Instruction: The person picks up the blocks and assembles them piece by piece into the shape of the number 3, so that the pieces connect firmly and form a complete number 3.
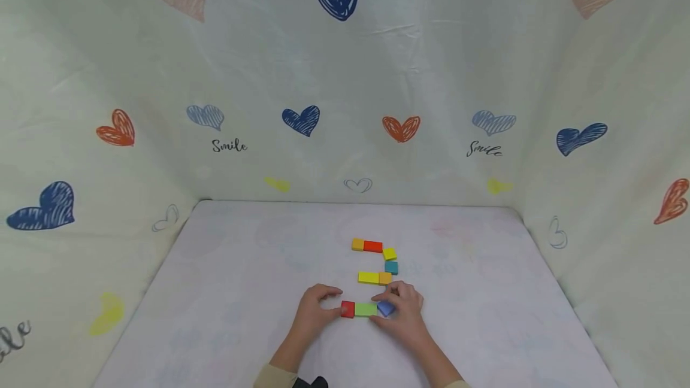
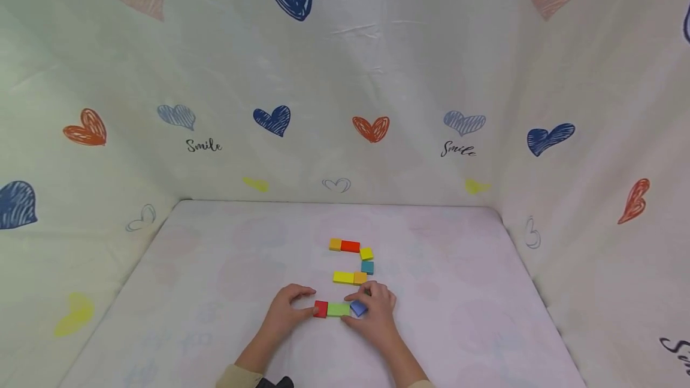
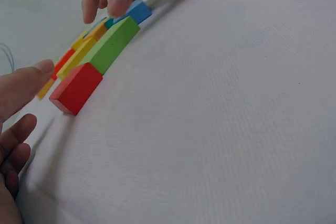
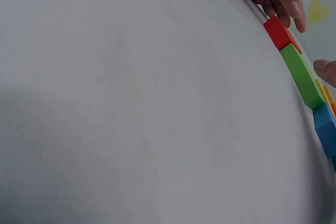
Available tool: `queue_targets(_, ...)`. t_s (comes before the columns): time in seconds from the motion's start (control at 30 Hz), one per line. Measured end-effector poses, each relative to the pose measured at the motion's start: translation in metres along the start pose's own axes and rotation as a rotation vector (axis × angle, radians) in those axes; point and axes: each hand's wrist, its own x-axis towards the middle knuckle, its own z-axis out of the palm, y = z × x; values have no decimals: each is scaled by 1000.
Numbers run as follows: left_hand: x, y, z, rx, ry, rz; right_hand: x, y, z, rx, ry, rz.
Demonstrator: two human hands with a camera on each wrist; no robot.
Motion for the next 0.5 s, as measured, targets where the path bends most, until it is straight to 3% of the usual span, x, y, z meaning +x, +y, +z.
queue_targets(0.23, 1, -4, -2, 78, -66, 49, 4, 1, 4, -92, -45, -19)
queue_targets(0.5, 0, -6, -3, 142, -69, 103, 6, -2, 6, -118, -57, -33)
